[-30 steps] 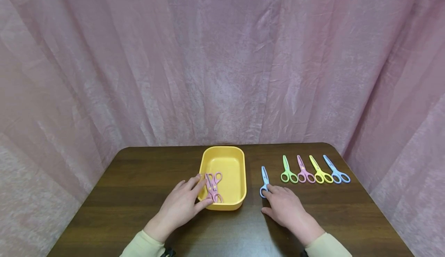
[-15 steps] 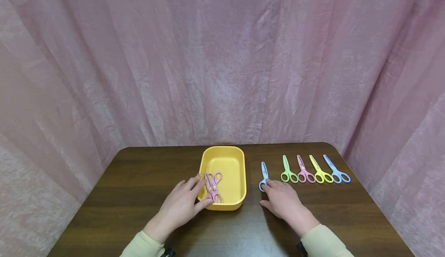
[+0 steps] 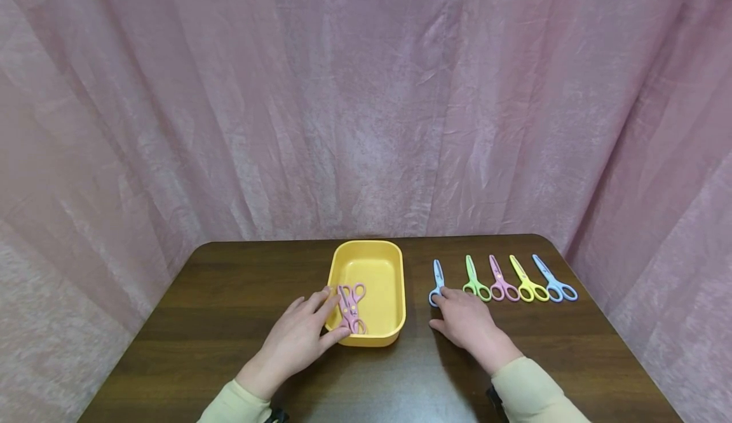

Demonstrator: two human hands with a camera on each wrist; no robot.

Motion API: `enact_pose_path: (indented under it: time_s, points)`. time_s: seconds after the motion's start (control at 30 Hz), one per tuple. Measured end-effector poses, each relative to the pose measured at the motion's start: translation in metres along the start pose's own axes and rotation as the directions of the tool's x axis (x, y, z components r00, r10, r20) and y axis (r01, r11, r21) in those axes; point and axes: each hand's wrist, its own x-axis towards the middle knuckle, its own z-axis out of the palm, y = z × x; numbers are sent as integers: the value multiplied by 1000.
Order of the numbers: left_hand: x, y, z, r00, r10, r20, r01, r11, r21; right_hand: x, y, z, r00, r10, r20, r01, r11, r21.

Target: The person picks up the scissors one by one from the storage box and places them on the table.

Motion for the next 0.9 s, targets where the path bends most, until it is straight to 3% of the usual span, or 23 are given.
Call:
enact_pose_path:
  time_s: [0.9]
  points:
    - [0,0,-1,1000,1,-1,-1,1000,11,8,11,3,1000,22,14,-22,1000,-8]
